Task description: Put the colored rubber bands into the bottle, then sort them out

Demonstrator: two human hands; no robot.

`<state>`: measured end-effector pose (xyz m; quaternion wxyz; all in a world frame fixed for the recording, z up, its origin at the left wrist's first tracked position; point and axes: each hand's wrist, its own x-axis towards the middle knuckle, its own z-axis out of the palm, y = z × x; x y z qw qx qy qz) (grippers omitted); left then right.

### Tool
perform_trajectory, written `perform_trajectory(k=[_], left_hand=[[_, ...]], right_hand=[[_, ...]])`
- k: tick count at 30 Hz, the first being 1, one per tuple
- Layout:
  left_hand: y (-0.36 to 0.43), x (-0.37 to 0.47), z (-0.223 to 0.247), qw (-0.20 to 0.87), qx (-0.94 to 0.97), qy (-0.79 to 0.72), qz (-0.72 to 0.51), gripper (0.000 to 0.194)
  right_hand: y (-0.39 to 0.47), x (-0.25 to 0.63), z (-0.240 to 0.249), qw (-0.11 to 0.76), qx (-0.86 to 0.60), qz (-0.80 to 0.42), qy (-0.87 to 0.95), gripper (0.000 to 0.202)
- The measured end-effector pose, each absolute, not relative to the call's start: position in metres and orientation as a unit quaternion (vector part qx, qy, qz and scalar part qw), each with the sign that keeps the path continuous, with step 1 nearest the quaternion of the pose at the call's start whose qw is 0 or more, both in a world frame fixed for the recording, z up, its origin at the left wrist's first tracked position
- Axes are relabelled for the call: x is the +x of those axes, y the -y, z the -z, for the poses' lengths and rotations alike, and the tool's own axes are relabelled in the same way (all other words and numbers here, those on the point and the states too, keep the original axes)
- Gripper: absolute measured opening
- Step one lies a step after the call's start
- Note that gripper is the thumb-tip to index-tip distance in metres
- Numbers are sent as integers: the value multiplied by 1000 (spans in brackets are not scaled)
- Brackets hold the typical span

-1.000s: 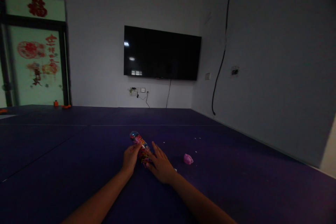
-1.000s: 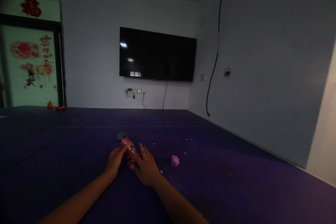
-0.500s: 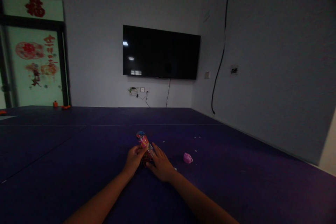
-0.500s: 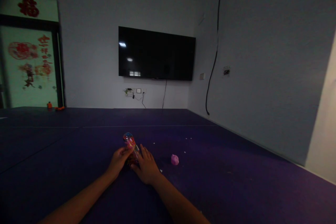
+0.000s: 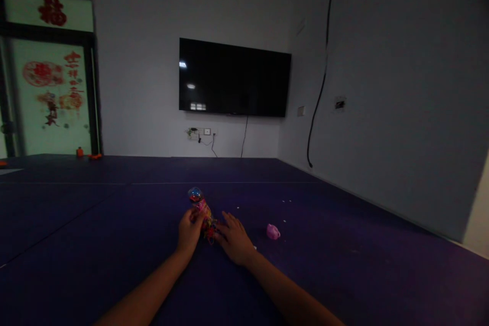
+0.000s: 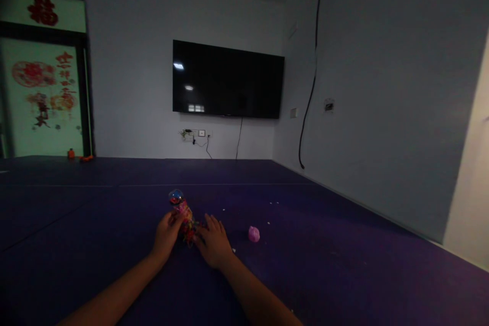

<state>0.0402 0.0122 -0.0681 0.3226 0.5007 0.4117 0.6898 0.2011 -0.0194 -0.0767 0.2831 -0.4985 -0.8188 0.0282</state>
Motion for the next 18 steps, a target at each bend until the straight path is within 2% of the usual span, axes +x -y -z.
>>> perform_trajectory(k=[3,6,11,15,18], left_hand=[[-14,39,70,314,501,-415,-692,42],[-14,39,70,294,503,-425,-692,41],[-10,38,67,248,502,-457,-691,41],[-11,37,68,236,496,-458,-699,43],[-13,37,70,236,499,-458,-697,44]], right_hand=[[13,205,75,358,-494,-46,791,46],[9,209,73,423,-497,-63,755,61],[8,211,74,380,-489,-68,782,73],[7,212,74,358,-509,-52,781,68],[7,212,73,384,-509,-45,769,65]])
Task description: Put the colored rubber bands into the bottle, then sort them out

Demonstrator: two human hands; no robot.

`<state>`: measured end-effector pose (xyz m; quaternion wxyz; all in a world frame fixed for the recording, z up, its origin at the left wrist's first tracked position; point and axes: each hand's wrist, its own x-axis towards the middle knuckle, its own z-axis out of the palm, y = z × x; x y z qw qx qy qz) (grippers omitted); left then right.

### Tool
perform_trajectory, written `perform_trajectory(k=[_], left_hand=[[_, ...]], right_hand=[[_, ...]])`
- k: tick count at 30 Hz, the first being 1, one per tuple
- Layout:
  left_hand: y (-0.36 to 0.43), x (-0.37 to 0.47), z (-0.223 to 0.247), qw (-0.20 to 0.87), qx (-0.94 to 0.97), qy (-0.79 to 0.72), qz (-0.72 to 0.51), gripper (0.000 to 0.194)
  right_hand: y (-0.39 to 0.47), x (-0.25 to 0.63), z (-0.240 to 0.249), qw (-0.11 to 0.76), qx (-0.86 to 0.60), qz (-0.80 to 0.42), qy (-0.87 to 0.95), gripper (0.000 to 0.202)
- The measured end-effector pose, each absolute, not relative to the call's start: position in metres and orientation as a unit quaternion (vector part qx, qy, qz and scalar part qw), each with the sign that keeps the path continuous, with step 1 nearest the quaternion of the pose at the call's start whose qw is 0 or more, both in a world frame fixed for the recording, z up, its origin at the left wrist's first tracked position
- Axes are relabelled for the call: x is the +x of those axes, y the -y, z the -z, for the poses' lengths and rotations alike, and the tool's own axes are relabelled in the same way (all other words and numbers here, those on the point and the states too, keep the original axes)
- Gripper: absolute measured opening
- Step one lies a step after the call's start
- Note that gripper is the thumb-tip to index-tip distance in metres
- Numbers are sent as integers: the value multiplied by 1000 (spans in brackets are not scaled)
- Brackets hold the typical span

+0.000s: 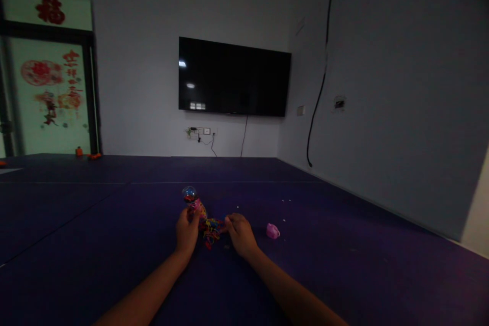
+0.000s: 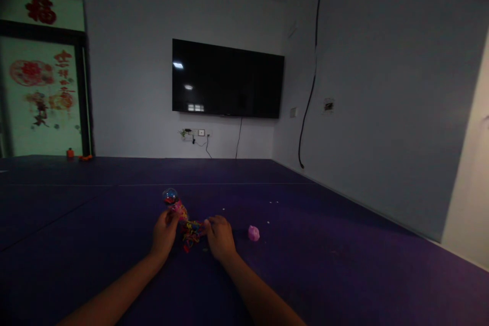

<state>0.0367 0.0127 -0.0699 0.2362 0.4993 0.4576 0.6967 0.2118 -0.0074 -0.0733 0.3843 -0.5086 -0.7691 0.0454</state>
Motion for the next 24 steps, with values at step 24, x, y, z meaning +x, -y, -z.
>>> perform_trajectory(k=[24], left_hand=[[-7,40,65,252,490,-454,-700,37]], right_hand=[[31,205,63,285,-385,-12,878,37]])
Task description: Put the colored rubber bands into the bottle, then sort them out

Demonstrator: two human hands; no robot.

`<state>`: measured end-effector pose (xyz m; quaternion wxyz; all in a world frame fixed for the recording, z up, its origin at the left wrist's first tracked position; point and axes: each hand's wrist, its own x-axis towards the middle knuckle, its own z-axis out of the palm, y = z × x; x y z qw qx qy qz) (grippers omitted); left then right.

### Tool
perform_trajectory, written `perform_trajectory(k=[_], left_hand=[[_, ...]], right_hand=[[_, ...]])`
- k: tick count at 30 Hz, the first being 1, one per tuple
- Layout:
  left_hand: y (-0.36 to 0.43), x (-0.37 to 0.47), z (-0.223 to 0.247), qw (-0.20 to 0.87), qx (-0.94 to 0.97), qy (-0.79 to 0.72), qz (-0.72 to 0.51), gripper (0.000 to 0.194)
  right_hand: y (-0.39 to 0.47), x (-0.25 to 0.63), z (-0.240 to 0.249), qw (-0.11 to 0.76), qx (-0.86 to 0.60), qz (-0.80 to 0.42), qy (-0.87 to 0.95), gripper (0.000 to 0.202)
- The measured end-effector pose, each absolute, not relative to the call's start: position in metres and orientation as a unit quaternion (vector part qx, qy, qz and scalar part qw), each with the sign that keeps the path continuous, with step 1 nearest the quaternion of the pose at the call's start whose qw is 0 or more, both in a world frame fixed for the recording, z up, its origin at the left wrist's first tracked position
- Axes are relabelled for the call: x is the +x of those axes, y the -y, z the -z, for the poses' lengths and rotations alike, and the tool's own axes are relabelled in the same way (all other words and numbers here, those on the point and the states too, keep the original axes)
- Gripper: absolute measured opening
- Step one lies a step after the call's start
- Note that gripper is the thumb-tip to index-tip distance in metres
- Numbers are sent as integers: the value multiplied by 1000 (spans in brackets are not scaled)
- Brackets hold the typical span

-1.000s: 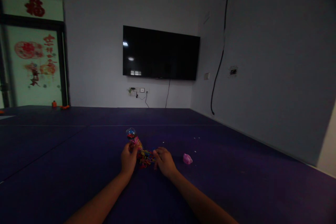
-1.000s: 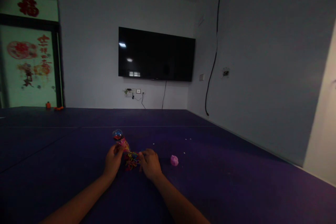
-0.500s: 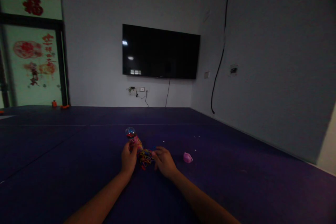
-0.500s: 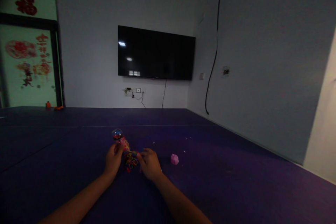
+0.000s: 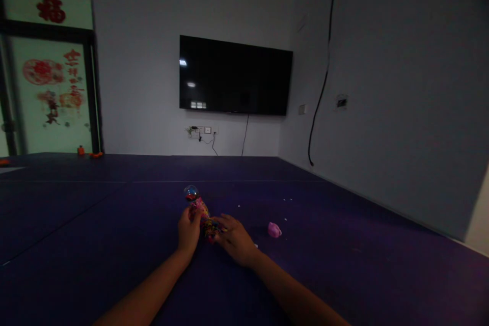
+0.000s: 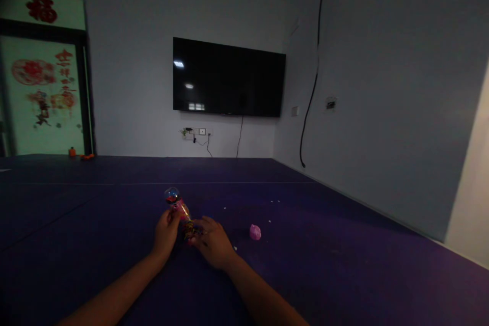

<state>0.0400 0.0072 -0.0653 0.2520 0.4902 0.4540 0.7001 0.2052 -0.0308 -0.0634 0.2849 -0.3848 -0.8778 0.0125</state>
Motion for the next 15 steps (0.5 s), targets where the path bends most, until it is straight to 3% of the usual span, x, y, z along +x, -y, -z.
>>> perform_trajectory(k=[6,9,15], left_hand=[[-4,41,62,273,495,-442,-696,36],[-4,40,62,277,491,-443,-697,37],[-5,39,63,283,485,-442,-700,38]], right_hand=[[21,212,67,407,-491,-6,770,57],[14,215,72,397,-559,-2,728,52],[11,212,73,354,-526,-18,773,43]])
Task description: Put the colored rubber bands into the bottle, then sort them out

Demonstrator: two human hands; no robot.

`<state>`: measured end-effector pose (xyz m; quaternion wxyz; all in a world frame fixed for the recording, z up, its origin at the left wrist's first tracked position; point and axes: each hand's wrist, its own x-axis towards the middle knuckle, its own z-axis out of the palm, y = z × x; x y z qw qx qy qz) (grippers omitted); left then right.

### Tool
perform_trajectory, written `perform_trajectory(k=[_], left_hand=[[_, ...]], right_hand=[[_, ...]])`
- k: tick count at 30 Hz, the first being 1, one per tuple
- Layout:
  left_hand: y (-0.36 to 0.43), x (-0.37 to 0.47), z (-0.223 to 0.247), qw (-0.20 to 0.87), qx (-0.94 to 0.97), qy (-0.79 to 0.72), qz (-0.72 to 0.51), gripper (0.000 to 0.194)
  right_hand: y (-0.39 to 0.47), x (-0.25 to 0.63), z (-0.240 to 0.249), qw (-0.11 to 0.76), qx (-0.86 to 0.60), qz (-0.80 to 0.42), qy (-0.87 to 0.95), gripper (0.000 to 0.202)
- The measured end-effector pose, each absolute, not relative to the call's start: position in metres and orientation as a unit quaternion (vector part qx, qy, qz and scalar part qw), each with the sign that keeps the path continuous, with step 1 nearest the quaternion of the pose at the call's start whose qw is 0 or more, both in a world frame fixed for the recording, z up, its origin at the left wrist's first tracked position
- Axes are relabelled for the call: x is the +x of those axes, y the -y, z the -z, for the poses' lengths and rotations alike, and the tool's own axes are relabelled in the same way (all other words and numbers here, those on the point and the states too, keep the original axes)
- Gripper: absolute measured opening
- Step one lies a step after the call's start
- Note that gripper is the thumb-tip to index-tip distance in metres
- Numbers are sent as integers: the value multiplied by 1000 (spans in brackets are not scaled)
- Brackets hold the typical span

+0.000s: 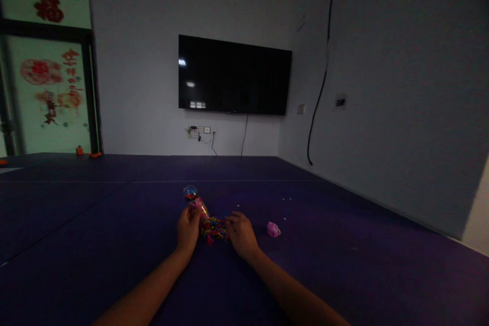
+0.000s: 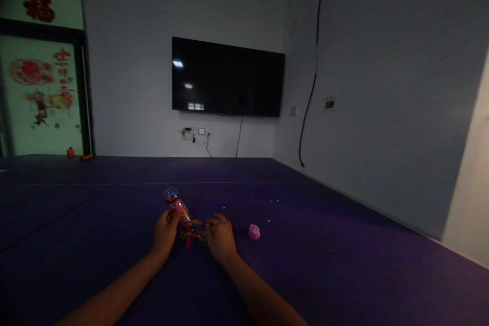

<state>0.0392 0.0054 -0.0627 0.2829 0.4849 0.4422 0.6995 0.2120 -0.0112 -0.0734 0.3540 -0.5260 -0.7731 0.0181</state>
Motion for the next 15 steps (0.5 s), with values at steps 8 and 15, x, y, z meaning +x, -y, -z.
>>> perform_trajectory(k=[8,15], left_hand=[[-2,41,63,276,522,-434,-681,42],[1,43,61,253,550,-439,-664,42]], right_hand=[[17,213,73,350,-631,28,692,39],[6,216,78,354,-601,-10,716,49]])
